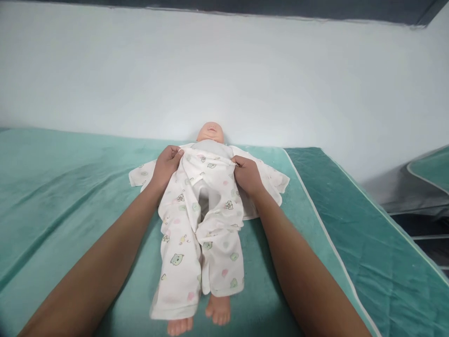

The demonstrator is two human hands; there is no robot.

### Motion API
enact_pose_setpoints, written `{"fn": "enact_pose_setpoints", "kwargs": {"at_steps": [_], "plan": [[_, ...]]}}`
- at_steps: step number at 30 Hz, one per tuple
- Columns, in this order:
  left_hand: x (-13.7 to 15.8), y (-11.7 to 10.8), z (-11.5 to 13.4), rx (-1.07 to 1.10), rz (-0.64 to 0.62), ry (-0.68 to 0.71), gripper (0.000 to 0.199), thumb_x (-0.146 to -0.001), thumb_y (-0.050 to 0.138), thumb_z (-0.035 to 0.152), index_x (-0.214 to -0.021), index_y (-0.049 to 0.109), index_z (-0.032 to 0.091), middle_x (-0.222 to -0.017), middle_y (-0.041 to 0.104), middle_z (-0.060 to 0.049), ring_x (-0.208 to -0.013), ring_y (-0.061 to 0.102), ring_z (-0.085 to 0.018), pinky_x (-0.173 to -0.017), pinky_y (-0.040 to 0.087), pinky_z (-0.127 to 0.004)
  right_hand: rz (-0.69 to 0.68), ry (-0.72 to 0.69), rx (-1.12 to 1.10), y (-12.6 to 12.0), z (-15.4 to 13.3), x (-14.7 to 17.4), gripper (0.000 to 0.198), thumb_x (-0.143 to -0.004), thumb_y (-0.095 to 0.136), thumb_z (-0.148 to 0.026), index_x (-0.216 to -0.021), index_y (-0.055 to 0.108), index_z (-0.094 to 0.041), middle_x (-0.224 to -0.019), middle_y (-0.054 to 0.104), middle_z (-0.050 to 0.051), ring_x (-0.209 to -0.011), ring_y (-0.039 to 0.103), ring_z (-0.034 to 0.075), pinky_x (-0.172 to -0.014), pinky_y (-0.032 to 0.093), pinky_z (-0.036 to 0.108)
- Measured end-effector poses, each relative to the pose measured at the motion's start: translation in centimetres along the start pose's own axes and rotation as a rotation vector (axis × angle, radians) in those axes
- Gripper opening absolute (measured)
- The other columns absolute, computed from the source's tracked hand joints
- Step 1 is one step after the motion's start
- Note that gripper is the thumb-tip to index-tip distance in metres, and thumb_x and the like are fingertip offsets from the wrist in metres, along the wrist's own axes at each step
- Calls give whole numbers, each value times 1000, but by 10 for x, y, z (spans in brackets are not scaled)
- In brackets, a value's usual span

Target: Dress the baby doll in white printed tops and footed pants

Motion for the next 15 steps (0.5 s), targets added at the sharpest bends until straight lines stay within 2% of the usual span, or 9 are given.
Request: {"fn": "enact_pose_setpoints", "kwargs": {"at_steps": [3,5,7,10,13,15], "plan": [[-7,4,-4,50,-37,-79,18,-86,54,39,-83,55,21,-75,56,1,-68,48,-16,-66,39,-29,-20,94,-66,5,5,-8,6,-65,48,-18,-63,53,-21,-59,50,-4,-60,44,14,-59,35,27],[-8,5,-2,30,-79,-61,18,-86,55,38,-82,56,21,-76,57,0,-71,50,-16,-69,41,-30,50,15,-11,4,-3,-8,10,-65,48,-16,-69,55,-21,-67,54,-3,-65,47,15,-63,38,28],[-7,5,3,-22,-107,15,17,-86,55,38,-82,57,21,-83,60,-1,-80,53,-18,-78,43,-32,113,-128,86,2,-16,-4,18,-67,47,-13,-78,58,-22,-81,59,-1,-76,51,17,-71,40,30],[-6,6,11,-60,-166,149,16,-88,53,38,-87,57,22,-101,63,-4,-100,55,-21,-91,42,-33,47,-225,177,4,-27,-1,25,-69,46,-11,-84,61,-23,-89,63,1,-83,54,19,-77,41,31],[-6,7,15,-52,-241,202,17,-90,51,39,-85,54,22,-120,62,-5,-113,53,-22,-97,39,-33,-28,-166,143,5,-22,-4,23,-70,47,-13,-82,63,-23,-83,65,0,-78,54,18,-75,41,31],[-9,7,14,-84,-250,167,19,-90,50,40,-83,53,23,-117,63,-4,-108,55,-21,-93,40,-33,-33,-106,56,6,-14,-10,19,-69,49,-16,-79,63,-22,-80,64,-1,-77,53,18,-72,41,30]]}}
Point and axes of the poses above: each hand's wrist, its own x-axis away from the middle knuckle, its own y-axis out of the palm, z = x × y, the point moved 4 cm from there along -x, towards the middle knuckle
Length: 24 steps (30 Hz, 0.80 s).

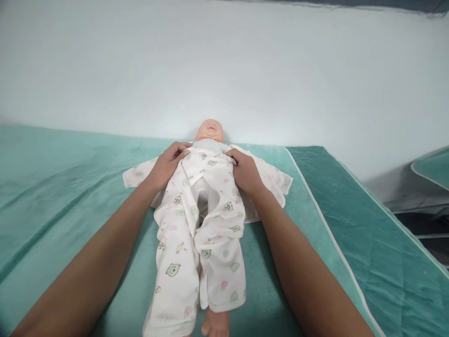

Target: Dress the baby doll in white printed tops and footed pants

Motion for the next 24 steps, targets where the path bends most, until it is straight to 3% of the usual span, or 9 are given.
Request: {"fn": "enact_pose_setpoints", "kwargs": {"at_steps": [2,5,12,17,20,24], "plan": [[-5,-2,-2,-63,31,-51,19,-90,50,40,-82,53,23,-100,65,-3,-94,56,-21,-86,41,-32,-7,71,-103,2,9,-6,11,-68,52,-19,-74,61,-22,-75,63,-2,-73,53,17,-67,41,28],[-15,-6,-5,-154,103,-74,16,-88,50,35,-78,50,23,-76,57,0,-77,50,-19,-76,39,-32,-8,192,-237,6,23,-15,7,-63,57,-23,-70,58,-21,-66,59,-3,-63,50,15,-58,39,27],[-34,-8,-17,-212,199,-121,17,-86,49,28,-71,45,23,-68,51,0,-69,45,-18,-73,38,-33,92,417,-404,9,40,-22,12,-60,60,-23,-70,54,-23,-55,50,-4,-50,43,13,-48,33,26],[-33,-3,-20,-122,109,-81,5,-82,54,28,-81,57,23,-82,62,-1,-77,54,-18,-80,43,-33,213,252,-237,6,27,-11,16,-69,60,-26,-84,58,-22,-81,65,2,-72,58,17,-62,46,28],[-30,0,-22,-125,62,16,25,-83,53,26,-103,67,25,-97,62,-3,-88,58,-19,-90,44,-34,214,133,-65,2,17,-3,20,-75,56,-25,-95,61,-23,-99,66,6,-91,60,21,-78,49,33],[-22,4,-30,-305,37,100,39,-84,49,22,-116,70,32,-110,62,-5,-106,55,-24,-100,39,-38,144,4,118,0,5,7,22,-80,51,-22,-97,65,-23,-106,62,7,-99,57,22,-89,45,36]]}}
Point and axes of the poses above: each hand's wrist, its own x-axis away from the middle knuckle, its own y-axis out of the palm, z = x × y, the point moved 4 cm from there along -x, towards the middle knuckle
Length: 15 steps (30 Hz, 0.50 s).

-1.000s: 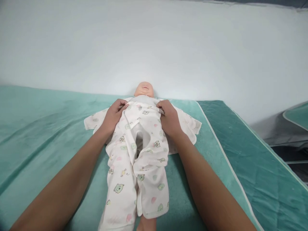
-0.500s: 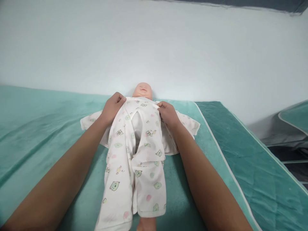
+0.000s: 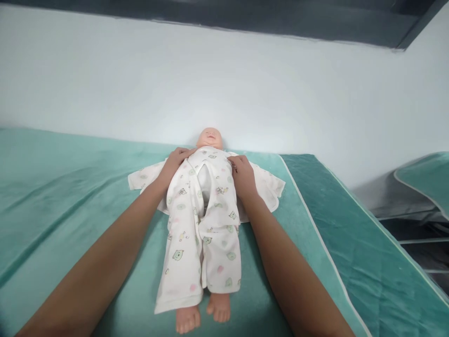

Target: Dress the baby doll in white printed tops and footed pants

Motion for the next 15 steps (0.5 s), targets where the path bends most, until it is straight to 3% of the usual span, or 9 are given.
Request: {"fn": "enact_pose_setpoints", "kwargs": {"at_steps": [7,12,15], "plan": [[34,-1,2,-120,-20,-65,49,-89,46,28,-137,54,30,-146,51,-6,-136,39,-29,-115,23,-47,29,274,-172,-1,3,12,27,-86,52,-44,-96,64,-22,-104,64,6,-95,56,22,-83,46,33],[67,-8,20,39,-22,-21,57,-83,58,34,-138,53,26,-150,45,-10,-139,38,-33,-116,25,-48,9,155,-71,-4,6,29,22,-81,51,-32,-95,63,-21,-101,64,7,-97,56,23,-89,44,37],[78,-14,28,134,38,40,54,-77,66,33,-130,60,26,-144,51,-10,-135,43,-33,-115,31,-42,-69,242,-50,-4,13,36,24,-79,49,-30,-97,62,-19,-98,68,8,-93,59,24,-85,44,38]]}}
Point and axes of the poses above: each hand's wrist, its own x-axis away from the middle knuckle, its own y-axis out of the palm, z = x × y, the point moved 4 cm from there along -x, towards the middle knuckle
